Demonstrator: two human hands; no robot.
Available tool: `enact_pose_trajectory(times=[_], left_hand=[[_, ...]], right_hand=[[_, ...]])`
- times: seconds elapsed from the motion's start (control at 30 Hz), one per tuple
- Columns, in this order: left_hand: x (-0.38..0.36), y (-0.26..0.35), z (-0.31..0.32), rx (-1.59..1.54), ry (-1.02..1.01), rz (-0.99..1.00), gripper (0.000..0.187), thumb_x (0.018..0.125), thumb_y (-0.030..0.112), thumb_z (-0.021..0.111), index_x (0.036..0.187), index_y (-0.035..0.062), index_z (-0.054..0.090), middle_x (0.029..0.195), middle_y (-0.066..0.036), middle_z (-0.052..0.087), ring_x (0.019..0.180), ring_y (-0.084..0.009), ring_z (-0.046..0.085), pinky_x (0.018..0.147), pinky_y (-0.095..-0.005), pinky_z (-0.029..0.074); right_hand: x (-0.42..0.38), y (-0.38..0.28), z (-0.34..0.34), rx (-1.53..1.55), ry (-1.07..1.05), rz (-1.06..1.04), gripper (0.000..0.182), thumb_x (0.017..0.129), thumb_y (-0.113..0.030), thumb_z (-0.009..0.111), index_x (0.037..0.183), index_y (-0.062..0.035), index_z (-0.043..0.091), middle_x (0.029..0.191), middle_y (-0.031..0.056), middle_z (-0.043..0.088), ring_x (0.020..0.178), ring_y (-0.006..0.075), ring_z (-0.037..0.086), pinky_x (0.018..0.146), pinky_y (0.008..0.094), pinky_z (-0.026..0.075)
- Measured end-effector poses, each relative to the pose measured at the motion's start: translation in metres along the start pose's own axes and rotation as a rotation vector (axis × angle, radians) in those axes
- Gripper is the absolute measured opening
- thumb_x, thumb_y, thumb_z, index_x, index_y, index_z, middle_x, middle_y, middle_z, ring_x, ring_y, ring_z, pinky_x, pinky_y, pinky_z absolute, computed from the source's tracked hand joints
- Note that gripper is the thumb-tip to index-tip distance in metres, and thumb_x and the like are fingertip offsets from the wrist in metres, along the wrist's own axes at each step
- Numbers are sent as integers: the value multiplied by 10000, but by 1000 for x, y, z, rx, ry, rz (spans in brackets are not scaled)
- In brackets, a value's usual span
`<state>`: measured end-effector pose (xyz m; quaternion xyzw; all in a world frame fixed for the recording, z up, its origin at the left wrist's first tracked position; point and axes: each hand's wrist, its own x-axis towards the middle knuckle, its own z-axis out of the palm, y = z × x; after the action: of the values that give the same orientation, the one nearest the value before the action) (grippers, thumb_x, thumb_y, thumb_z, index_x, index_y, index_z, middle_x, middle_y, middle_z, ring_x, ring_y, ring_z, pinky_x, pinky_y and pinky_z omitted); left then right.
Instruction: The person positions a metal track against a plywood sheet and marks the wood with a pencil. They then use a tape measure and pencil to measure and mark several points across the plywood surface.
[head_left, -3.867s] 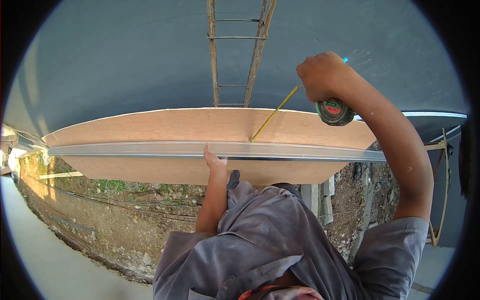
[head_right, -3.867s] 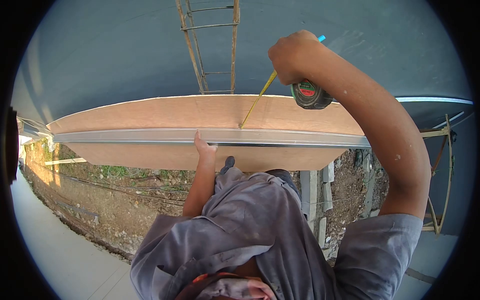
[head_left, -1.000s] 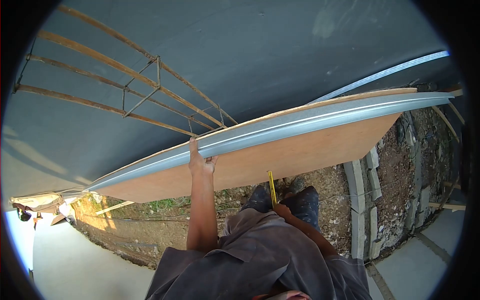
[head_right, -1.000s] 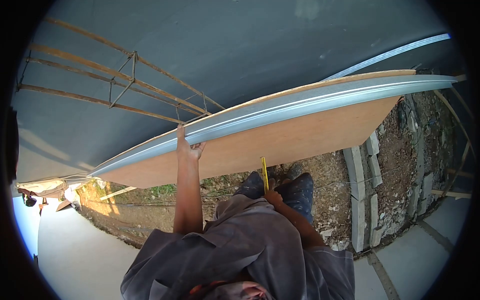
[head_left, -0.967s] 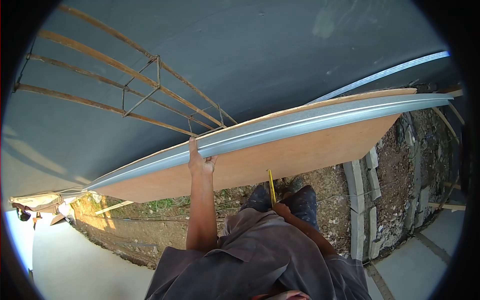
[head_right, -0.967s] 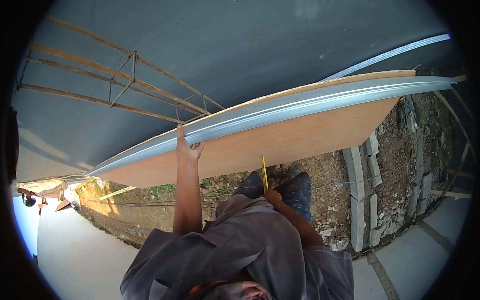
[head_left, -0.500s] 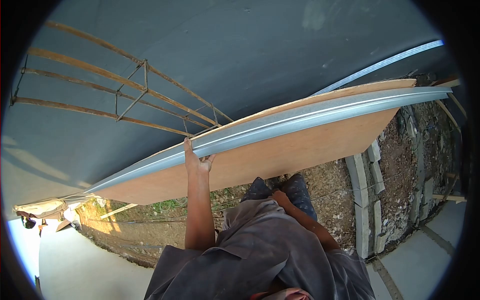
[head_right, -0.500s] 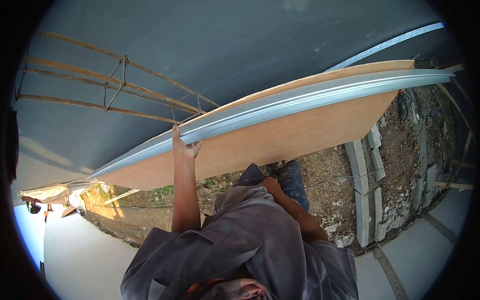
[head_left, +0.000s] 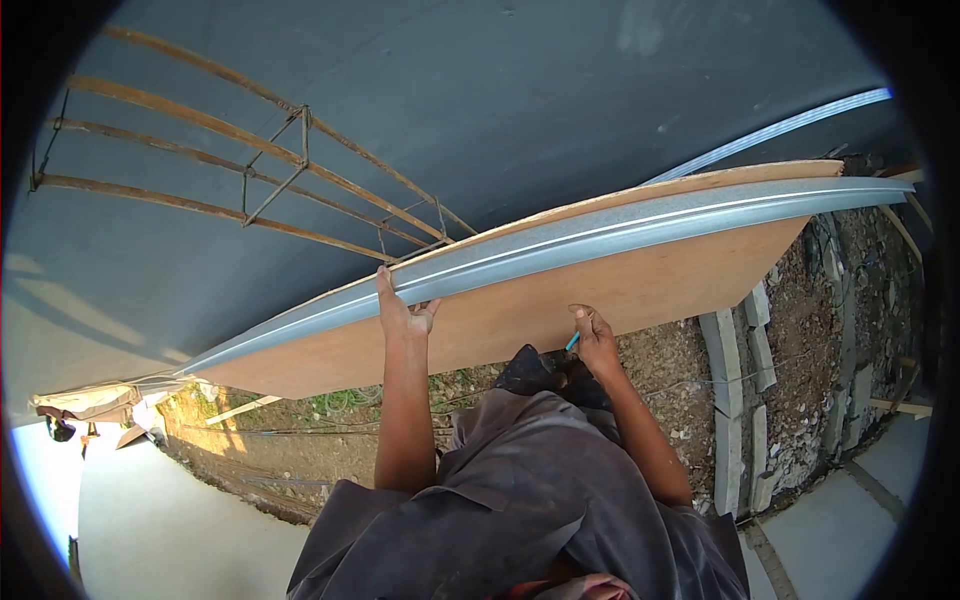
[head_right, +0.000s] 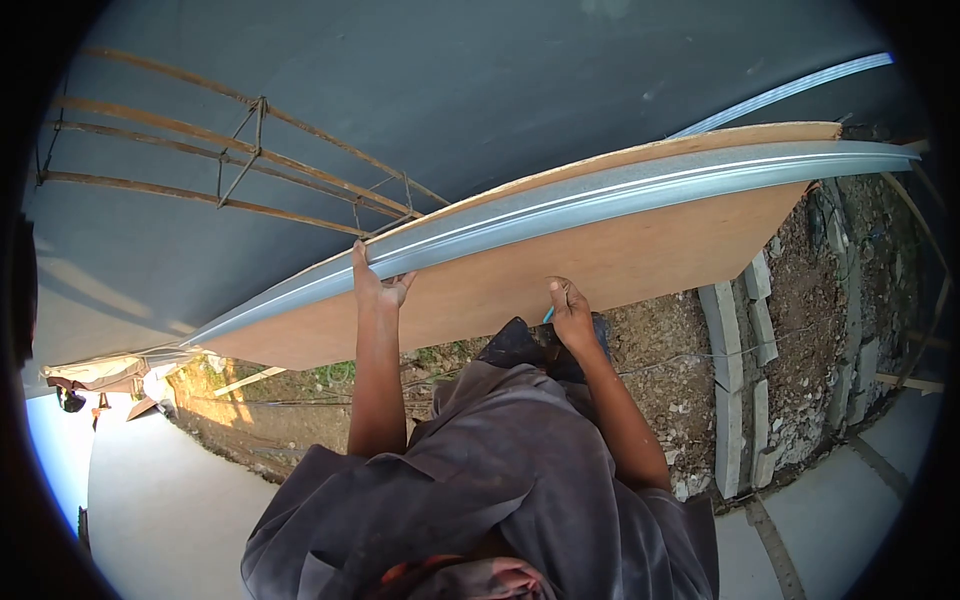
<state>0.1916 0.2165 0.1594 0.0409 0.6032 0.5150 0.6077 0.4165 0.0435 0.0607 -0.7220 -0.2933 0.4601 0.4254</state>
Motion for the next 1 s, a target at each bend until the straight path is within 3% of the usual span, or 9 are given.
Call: enact_pose_trajectory(times=[0.03, 0.07, 0.13, 0.17, 0.23, 0.33, 0.37, 0.6, 1.0], left_hand=[[-3, 0, 1, -2, 0, 4, 656, 836, 513, 552, 1306, 104, 344, 1296, -164, 337, 1235, -320, 339, 1007, -545, 310], [-6, 0, 3, -10, 6, 1, 659, 835, 514, 553, 1307, 105, 341, 1292, -168, 336, 1234, -320, 340, 1006, -545, 313], [-7, 1, 6, -17, 11, 4, 662, 834, 515, 553, 1308, 106, 339, 1287, -172, 334, 1233, -321, 341, 1005, -545, 316], [-7, 1, 6, -18, 20, -3, 664, 834, 515, 553, 1310, 108, 336, 1276, -174, 343, 1229, -324, 346, 1005, -541, 317], [-6, 1, 4, -25, 36, 0, 665, 833, 516, 553, 1312, 110, 333, 1266, -176, 351, 1225, -328, 352, 1006, -537, 318], [-1, 0, 0, -20, 31, -45, 666, 823, 510, 570, 1298, 103, 342, 1251, -167, 367, 1207, -319, 373, 1021, -533, 286], [-1, 0, 0, -49, 13, -37, 675, 812, 506, 586, 1287, 90, 349, 1247, -167, 366, 1202, -306, 377, 1038, -533, 251], [3, -2, -4, -123, 15, 0, 684, 800, 517, 603, 1285, 100, 360, 1270, -144, 382, 1217, -309, 374, 1021, -526, 277], [14, -8, -18, -149, 16, -21, 672, 801, 506, 629, 1249, 55, 412, 1205, -141, 476, 1097, -295, 503, 948, -512, 392]], right_hand=[[0, -12, 0, 262, -153, 196, 381, 952, -395, 421, 1049, -59, 572, 806, 82, 591, 758, 158, 574, 696, 297, 451], [2, -16, 2, 264, -156, 193, 381, 952, -395, 421, 1049, -59, 572, 806, 82, 591, 758, 158, 574, 696, 297, 451], [6, -22, 8, 546, -176, 169, 368, 952, -375, 441, 1058, -43, 559, 788, 30, 583, 742, 81, 549, 666, 243, 439], [8, -32, 9, 549, -182, 172, 368, 952, -375, 441, 1058, -43, 559, 788, 30, 583, 742, 81, 549, 666, 243, 439], [18, -57, 7, 783, 103, 26, 336, 952, -347, 456, 944, -28, 560, 718, 19, 556, 651, 103, 532, 594, 261, 448], [39, -75, -10, 1055, 131, 51, 305, 947, -336, 471, 871, -51, 546, 717, 19, 552, 605, 115, 515, 544, 256, 436], [43, -75, -12, 1032, 124, 49, 291, 946, -330, 476, 850, -62, 536, 703, 16, 546, 597, 118, 511, 544, 257, 433], [48, -86, -12, 768, 196, 12, 263, 947, -261, 481, 738, -102, 460, 585, -12, 449, 445, 59, 372, 380, 217, 280], [49, -102, -12, 682, 168, -77, 315, 948, -269, 471, 684, -99, 456, 577, -1, 456, 427, 66, 375, 369, 217, 274]])
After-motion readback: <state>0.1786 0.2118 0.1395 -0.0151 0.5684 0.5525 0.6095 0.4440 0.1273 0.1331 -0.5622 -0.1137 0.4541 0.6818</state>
